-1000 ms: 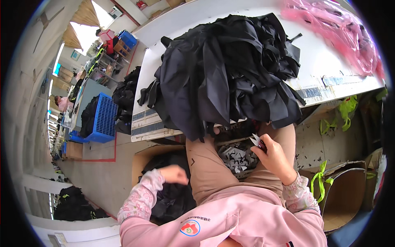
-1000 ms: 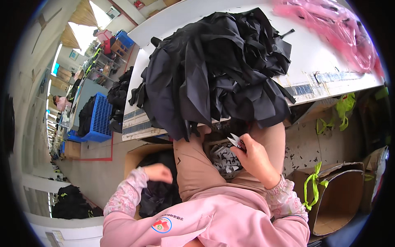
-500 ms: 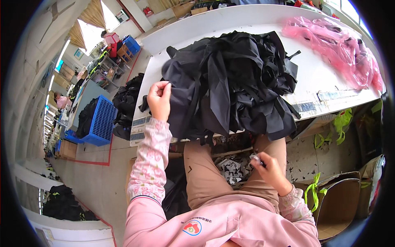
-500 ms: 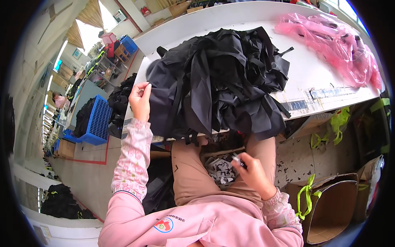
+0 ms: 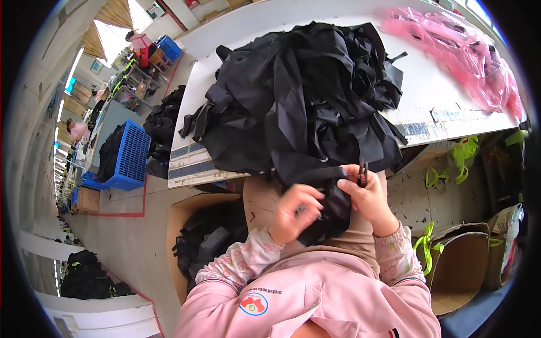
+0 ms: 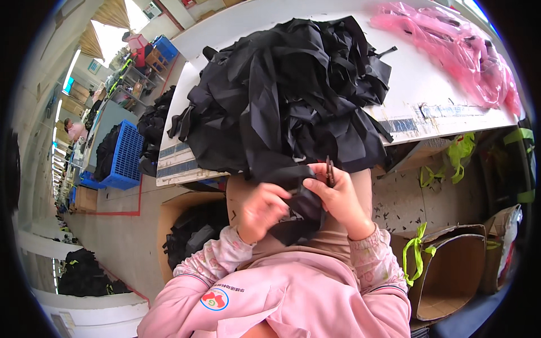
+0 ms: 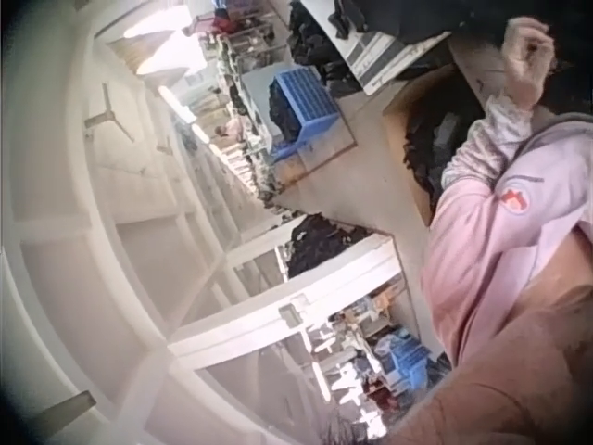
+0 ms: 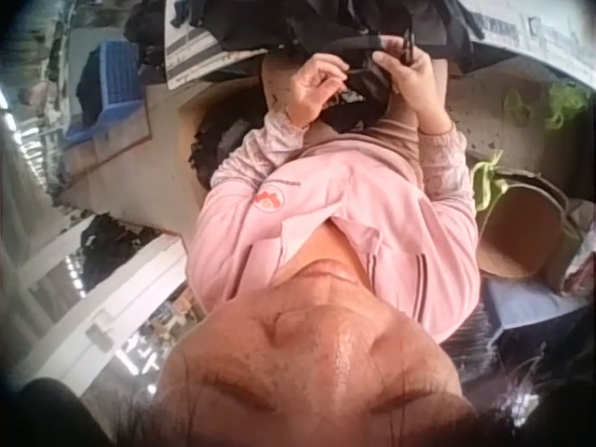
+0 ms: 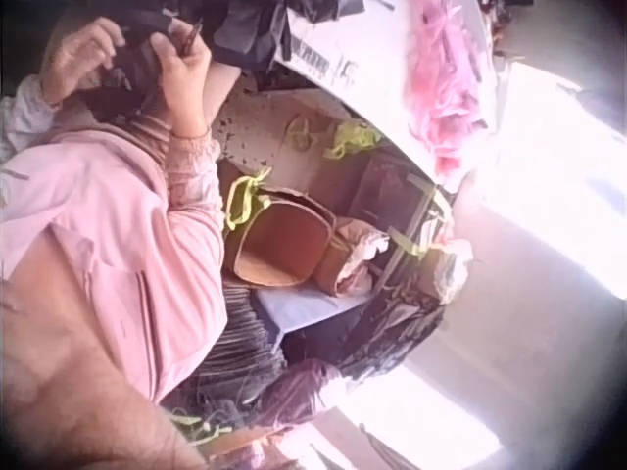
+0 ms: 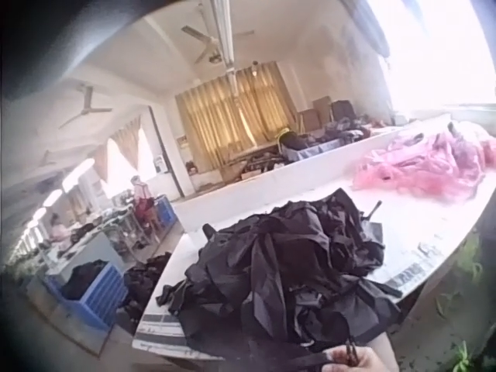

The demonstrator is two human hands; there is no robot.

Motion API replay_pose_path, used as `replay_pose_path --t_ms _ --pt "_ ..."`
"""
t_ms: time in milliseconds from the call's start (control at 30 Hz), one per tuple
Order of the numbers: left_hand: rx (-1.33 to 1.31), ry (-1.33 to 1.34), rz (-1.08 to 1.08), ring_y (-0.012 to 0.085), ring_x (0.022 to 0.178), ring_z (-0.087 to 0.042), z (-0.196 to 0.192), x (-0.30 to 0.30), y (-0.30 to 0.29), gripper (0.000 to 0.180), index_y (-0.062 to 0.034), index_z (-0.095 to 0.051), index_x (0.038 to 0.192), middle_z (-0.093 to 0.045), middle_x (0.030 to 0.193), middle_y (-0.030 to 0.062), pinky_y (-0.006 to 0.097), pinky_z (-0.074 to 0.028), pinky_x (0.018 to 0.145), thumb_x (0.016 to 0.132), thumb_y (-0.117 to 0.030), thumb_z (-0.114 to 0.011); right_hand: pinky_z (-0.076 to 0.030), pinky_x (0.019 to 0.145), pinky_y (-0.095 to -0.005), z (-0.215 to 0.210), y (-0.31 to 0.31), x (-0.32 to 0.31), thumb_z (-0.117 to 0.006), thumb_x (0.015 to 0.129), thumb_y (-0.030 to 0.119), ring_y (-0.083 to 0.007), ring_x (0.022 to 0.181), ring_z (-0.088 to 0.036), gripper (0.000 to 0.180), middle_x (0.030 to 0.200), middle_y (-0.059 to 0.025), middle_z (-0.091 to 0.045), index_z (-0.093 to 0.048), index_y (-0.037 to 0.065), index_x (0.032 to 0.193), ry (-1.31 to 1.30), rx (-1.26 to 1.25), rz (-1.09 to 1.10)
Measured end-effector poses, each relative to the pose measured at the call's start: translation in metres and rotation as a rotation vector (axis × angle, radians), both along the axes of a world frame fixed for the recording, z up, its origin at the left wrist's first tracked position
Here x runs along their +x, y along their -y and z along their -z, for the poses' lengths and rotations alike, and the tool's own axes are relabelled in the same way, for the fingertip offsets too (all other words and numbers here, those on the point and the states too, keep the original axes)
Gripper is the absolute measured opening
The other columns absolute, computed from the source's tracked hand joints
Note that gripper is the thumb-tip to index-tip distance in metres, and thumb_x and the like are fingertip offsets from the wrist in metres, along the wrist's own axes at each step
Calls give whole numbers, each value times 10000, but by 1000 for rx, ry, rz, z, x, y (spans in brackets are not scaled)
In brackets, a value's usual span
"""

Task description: Trim excess threads and material from black fabric components using hand snips.

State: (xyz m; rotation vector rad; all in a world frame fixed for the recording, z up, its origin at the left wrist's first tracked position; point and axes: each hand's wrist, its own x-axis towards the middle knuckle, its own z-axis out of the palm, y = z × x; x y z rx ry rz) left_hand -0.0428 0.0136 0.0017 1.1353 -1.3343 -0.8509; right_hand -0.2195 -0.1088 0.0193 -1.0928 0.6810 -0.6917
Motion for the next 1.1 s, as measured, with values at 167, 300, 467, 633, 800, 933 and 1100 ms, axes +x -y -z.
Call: replay_pose_path --t_ms 167,300,467,633,800,933,1100 --pt "437 -360 12 99 989 -557 70 29 16 331 -56 -513 1235 -558 1175 26 245 -436 898 927 -112 -620 -310 385 -161 -15 -9 -8 -713 854 105 4 461 -443 264 755 33 -633 -625 18 1087 221 210 -106" --pt "504 -716 318 119 1200 -495 98 21 24 630 -100 -331 1461 -516 1317 21 297 -384 1029 925 -210 -641 -307 391 -159 -24 -16 -6 -708 854 85 -1 464 -438 274 797 17 -639 -606 26 1101 368 280 -214" --pt "400 -906 258 180 1262 -482 73 8 46 579 -85 -399 1436 -487 1395 74 335 -363 1077 942 -325 -583 -284 399 -154 -26 -19 -17 -700 858 85 -2 465 -418 283 812 16 -635 -587 29 1112 435 341 -252" --pt "392 -968 667 209 1251 -518 36 36 45 486 -42 -393 1424 -469 1414 117 314 -419 1058 976 -179 -521 -295 409 -154 -16 -16 -25 -666 884 100 -4 501 -464 223 842 -4 -656 -592 16 1077 356 238 -101" --pt "454 -983 633 240 1022 -642 19 49 42 296 -31 -538 1146 -654 1106 146 356 -526 893 942 -239 -592 -265 374 -168 -1 4 -29 -571 955 159 1 440 -431 103 710 39 -619 -614 73 919 324 239 160" --pt "612 -1139 614 193 1132 -579 43 2 24 450 -32 -473 1320 -589 1250 100 304 -474 949 917 -180 -609 -256 360 -177 10 3 -16 -578 956 217 -10 420 -437 113 692 51 -618 -617 125 905 159 400 310" --pt "675 -883 640 151 1151 -541 67 -38 6 506 -26 -452 1360 -558 1277 57 276 -433 988 897 -123 -632 -258 331 -183 17 -9 -12 -566 957 262 -22 343 -331 171 588 65 -558 -576 177 809 158 599 262"
